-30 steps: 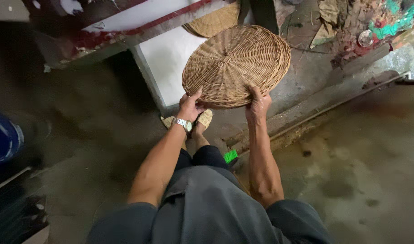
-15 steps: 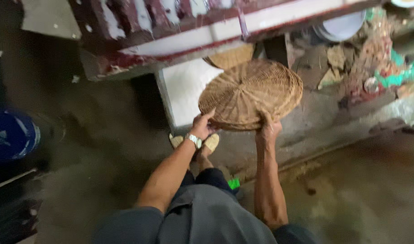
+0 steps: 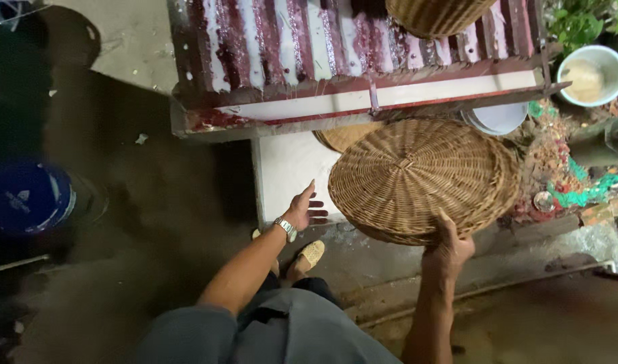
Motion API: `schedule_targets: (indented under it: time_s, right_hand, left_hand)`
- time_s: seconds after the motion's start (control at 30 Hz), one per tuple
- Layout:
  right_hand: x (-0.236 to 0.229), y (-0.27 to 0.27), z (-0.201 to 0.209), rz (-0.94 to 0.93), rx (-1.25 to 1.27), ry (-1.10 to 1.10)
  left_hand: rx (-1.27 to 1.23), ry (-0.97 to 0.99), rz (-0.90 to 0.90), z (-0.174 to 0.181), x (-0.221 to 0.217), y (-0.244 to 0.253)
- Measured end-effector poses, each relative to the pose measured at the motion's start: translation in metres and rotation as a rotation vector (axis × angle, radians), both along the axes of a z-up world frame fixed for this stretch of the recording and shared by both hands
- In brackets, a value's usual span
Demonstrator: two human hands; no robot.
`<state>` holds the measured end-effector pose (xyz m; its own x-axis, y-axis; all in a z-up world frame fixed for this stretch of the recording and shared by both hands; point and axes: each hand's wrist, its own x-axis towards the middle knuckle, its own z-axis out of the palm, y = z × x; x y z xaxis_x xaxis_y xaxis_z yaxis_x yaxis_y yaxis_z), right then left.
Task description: The person carries a stack of woven baskets to a sink, then washes them one by one by hand in soapy water. The person scrubs the baskets, rinses them, and places them on a drying rack.
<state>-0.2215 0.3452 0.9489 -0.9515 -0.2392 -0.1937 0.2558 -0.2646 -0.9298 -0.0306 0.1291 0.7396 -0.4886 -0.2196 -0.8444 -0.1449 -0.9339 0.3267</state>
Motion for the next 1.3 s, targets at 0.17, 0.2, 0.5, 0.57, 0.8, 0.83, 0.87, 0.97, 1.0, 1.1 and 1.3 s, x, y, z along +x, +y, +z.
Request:
schedule_targets:
  time_s: [0.17,0.2,0.5,0.57,0.8,0.83,0.87,0.97,1.0,1.1,1.3]
  right_hand:
    - [0.012,0.0,0.059,0.038,0.017,0.08]
    - [0.012,-0.004,0.067,0.055,-0.008,0.093]
    - [0.025,-0.093,0.116,0.185,-0.163,0.21]
    - [0.031,-0.13,0.123,0.22,-0.2,0.223]
    - [0.004,-0.274,0.113,0.293,-0.307,0.311]
    - [-0.004,-0.299,0.108,0.34,-0.389,0.322]
    - [-0.012,-0.324,0.105,0.388,-0.471,0.335]
    - [-0.017,-0.406,0.11,0.337,-0.486,0.32]
    - [-0.013,-0.43,0.114,0.35,-0.493,0.303]
    - [-0.016,-0.506,0.13,0.377,-0.523,0.292]
    - [-0.05,-0.65,0.115,0.329,-0.204,0.288]
  left_hand:
    - [-0.089,-0.009,-0.008,-0.007,0.01,0.001]
    - [-0.087,-0.012,-0.014,-0.008,0.011,0.0]
    - [-0.033,0.006,-0.112,-0.053,0.018,-0.032]
    - [-0.009,0.024,-0.132,-0.06,0.019,-0.044]
    - [-0.08,-0.01,-0.191,-0.063,0.04,-0.088]
    - [-0.075,0.003,-0.197,-0.063,0.045,-0.094]
    - [-0.071,0.018,-0.201,-0.062,0.047,-0.103]
    - [-0.091,0.051,-0.189,-0.054,0.062,-0.123]
    - [-0.1,0.041,-0.197,-0.051,0.067,-0.131]
    - [-0.129,0.026,-0.212,-0.04,0.078,-0.158]
    - [-0.193,0.057,-0.184,-0.039,0.103,-0.209]
